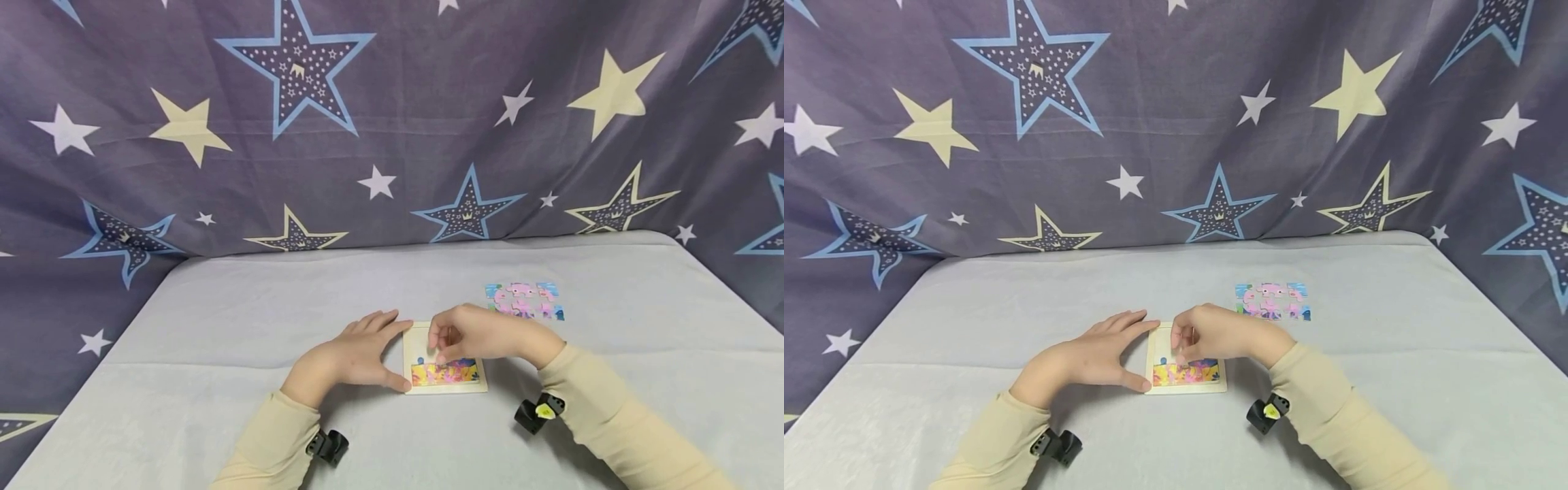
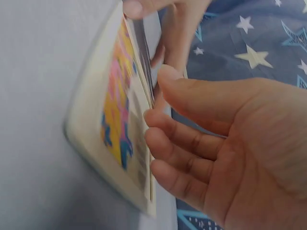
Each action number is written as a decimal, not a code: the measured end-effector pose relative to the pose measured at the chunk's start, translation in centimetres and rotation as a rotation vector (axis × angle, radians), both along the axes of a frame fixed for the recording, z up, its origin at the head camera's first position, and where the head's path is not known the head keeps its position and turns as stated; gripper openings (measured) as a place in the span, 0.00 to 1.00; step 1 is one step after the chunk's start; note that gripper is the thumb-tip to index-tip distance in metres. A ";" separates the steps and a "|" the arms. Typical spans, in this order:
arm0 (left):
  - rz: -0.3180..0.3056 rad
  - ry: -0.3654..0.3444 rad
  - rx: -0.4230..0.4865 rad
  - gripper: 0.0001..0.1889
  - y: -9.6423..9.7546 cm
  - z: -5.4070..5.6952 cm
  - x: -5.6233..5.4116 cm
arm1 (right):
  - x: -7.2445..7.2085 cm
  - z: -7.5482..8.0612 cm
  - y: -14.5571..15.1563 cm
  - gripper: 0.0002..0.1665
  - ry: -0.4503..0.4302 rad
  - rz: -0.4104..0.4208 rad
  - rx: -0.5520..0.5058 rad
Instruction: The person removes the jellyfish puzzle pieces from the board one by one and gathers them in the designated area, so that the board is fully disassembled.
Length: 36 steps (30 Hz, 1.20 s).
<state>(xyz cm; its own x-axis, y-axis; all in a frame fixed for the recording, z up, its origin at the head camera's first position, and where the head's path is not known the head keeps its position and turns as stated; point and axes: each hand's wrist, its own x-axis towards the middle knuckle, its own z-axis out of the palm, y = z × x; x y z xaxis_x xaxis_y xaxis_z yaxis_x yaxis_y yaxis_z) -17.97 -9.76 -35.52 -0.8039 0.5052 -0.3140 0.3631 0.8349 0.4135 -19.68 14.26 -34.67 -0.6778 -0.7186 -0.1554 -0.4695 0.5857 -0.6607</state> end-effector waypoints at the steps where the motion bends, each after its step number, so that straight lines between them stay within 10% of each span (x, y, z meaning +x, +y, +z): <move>1: -0.004 0.002 0.005 0.53 0.0 0.0 0.0 | 0.2 0.0 -0.2 0.07 -0.001 0.003 0.006; 36: -0.063 -0.010 0.091 0.54 -0.4 -0.1 -0.3 | 2.1 -0.4 -2.5 0.14 0.123 -0.046 0.106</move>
<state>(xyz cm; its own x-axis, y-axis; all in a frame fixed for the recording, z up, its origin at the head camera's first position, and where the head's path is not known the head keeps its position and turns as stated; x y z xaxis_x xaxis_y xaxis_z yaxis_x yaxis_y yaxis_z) -18.24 -10.17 -35.64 -0.7666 0.5815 -0.2723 0.4093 0.7693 0.4905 -17.54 11.72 -35.04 -0.7282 -0.6704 -0.1425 -0.5142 0.6718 -0.5332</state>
